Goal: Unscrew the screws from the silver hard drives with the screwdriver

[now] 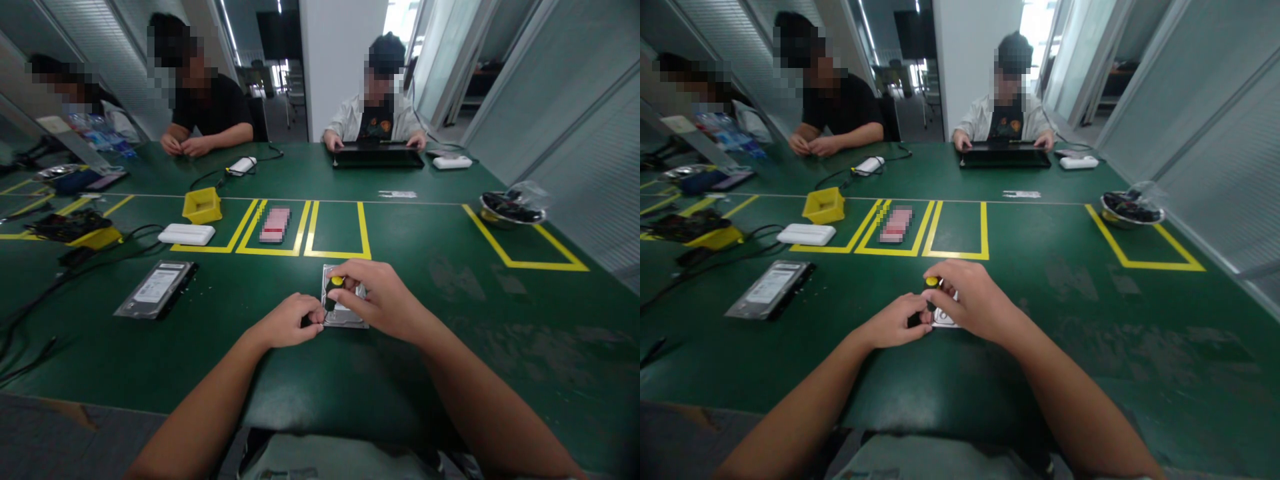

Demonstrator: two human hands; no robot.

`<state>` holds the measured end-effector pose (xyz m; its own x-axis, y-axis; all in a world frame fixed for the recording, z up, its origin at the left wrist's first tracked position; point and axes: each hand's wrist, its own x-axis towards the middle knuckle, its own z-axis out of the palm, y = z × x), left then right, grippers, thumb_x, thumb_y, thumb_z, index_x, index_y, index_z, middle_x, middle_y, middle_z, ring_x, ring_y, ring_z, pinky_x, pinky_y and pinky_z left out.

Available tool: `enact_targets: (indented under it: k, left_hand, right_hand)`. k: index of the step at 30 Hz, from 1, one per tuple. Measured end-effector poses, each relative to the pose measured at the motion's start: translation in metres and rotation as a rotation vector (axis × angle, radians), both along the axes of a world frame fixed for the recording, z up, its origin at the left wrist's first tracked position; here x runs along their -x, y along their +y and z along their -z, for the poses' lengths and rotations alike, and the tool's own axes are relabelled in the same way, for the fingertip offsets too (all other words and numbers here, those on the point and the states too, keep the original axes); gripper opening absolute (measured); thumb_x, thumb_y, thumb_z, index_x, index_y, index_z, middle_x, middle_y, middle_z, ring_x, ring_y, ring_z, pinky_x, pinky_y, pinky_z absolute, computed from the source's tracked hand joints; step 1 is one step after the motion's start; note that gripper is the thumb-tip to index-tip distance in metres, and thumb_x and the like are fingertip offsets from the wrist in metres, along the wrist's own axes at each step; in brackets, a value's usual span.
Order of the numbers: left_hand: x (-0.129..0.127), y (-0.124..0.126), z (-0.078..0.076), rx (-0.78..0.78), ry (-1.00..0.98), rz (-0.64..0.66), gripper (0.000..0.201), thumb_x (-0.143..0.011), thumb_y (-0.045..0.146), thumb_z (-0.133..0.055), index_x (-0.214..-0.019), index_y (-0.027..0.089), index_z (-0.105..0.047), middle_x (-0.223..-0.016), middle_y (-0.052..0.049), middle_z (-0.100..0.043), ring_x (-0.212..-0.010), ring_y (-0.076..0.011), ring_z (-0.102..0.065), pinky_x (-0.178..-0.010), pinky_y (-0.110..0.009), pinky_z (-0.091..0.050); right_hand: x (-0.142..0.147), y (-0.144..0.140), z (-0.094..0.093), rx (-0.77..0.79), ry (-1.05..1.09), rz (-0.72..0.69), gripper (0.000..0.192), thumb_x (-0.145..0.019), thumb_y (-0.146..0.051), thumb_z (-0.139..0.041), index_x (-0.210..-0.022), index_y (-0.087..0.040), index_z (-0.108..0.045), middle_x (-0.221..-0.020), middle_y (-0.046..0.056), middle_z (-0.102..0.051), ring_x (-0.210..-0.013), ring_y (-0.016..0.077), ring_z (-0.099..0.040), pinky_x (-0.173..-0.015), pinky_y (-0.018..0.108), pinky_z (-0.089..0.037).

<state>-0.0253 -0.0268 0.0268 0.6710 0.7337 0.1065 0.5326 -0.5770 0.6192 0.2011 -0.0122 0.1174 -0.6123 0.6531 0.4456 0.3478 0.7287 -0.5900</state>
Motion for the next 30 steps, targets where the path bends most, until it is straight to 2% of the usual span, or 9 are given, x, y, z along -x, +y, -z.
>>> enact_targets:
  k: [21, 30]
  left_hand:
    - [0.0, 0.0, 0.0, -0.002, 0.019, -0.007, 0.004, -0.081, 0.021, -0.062, -0.083, 0.018, -0.06, -0.078, 0.001, -0.061, -0.076, -0.0158, -0.056, -0.075, -0.028, -0.038]
    - [-0.001, 0.0, 0.0, 0.017, 0.015, 0.009, 0.004, -0.082, 0.021, -0.06, -0.082, 0.018, -0.057, -0.077, 0.001, -0.061, -0.077, -0.0159, -0.056, -0.077, -0.029, -0.037]
  right_hand:
    - [-0.003, -0.008, -0.012, 0.016, -0.066, -0.012, 0.018, -0.09, -0.02, -0.061, -0.107, -0.013, -0.063, -0.094, 0.004, -0.064, -0.081, 0.0125, -0.057, -0.076, 0.025, -0.044]
    - [-0.012, -0.016, -0.025, 0.047, -0.19, -0.047, 0.015, -0.087, -0.011, -0.057, -0.1, -0.017, -0.062, -0.094, 0.003, -0.063, -0.086, 0.0142, -0.056, -0.078, 0.026, -0.041]
